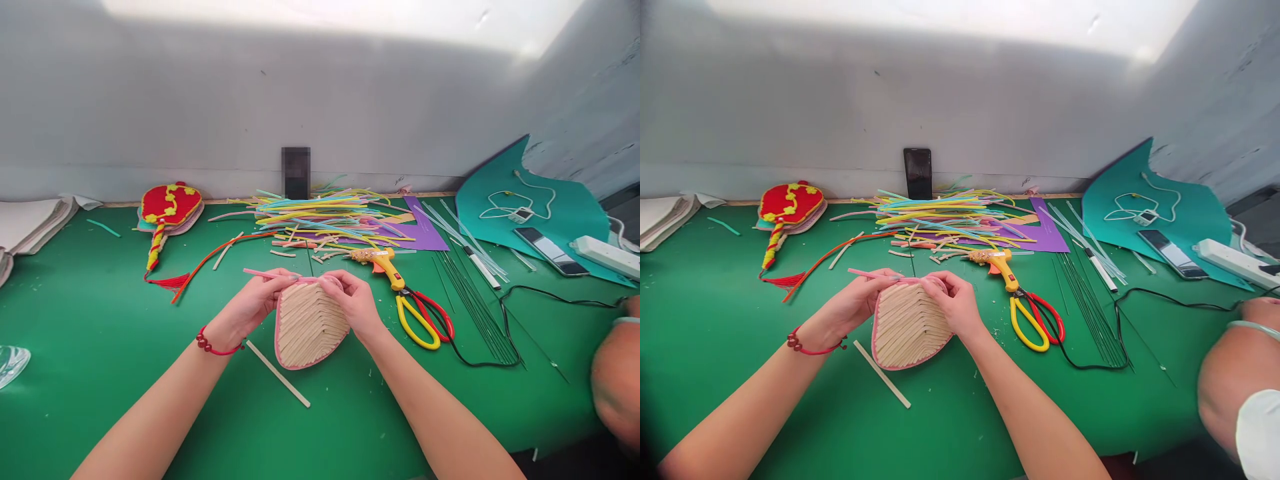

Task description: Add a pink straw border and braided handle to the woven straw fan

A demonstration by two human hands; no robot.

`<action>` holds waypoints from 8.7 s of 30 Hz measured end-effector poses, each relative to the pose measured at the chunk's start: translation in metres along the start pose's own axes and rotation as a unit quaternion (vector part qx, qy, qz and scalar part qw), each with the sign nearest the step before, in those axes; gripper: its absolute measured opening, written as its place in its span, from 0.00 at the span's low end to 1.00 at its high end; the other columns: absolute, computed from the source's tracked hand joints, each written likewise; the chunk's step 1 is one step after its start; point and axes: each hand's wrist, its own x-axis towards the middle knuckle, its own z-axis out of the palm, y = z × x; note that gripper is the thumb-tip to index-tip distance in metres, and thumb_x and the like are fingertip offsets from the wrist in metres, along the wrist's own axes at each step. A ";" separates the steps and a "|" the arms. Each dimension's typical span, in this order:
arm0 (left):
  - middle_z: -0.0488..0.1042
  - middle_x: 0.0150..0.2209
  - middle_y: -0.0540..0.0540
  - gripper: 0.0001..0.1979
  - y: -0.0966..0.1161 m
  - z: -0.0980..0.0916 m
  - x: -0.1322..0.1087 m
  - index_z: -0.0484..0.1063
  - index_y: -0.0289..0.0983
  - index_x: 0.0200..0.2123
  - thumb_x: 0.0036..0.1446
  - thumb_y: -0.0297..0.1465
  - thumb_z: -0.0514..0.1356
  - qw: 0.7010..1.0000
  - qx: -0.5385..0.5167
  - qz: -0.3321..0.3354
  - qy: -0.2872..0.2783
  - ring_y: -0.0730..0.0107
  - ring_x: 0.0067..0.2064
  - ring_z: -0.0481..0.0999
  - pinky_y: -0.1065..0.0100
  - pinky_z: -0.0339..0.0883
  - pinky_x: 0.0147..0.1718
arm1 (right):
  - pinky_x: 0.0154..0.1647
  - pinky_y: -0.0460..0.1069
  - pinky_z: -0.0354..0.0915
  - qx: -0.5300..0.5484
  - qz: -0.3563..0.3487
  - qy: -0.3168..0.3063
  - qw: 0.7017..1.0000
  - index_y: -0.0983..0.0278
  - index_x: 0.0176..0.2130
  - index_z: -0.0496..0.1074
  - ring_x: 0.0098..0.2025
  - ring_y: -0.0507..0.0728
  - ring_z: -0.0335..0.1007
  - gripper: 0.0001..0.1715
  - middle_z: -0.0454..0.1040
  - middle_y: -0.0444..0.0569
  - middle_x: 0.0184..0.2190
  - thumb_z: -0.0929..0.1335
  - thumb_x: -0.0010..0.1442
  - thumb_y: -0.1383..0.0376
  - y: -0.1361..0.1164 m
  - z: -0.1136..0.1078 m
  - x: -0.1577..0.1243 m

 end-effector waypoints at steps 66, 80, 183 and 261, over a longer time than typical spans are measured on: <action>0.76 0.29 0.49 0.09 0.007 0.020 -0.032 0.75 0.39 0.36 0.60 0.28 0.54 0.797 0.491 0.350 -0.037 0.73 0.31 0.70 0.72 0.62 0.31 | 0.36 0.47 0.61 -0.146 0.006 -0.124 0.981 0.65 0.33 0.75 0.34 0.53 0.67 0.14 0.74 0.46 0.30 0.69 0.52 0.56 -0.017 -0.024 0.003; 0.79 0.35 0.43 0.14 0.001 -0.003 -0.002 0.76 0.35 0.33 0.52 0.41 0.63 0.995 0.052 0.071 -0.042 0.64 0.40 0.76 0.63 0.67 0.44 | 0.38 0.48 0.64 -0.053 -0.042 -0.028 0.997 0.64 0.32 0.75 0.33 0.54 0.67 0.17 0.74 0.46 0.30 0.72 0.48 0.53 -0.006 -0.024 0.006; 0.74 0.37 0.47 0.11 -0.014 0.031 -0.013 0.67 0.37 0.32 0.61 0.38 0.53 0.946 0.140 0.266 0.125 0.67 0.42 0.75 0.66 0.70 0.42 | 0.39 0.49 0.66 -0.175 -0.063 -0.040 0.982 0.64 0.33 0.76 0.36 0.56 0.71 0.16 0.77 0.47 0.32 0.69 0.52 0.54 -0.008 -0.016 0.004; 0.79 0.35 0.45 0.12 0.009 0.010 -0.017 0.73 0.36 0.32 0.49 0.38 0.66 0.983 0.008 0.134 0.122 0.65 0.38 0.79 0.63 0.71 0.44 | 0.38 0.49 0.68 -0.132 -0.108 0.021 0.985 0.63 0.32 0.75 0.34 0.55 0.72 0.15 0.77 0.47 0.31 0.70 0.52 0.54 -0.009 -0.012 -0.002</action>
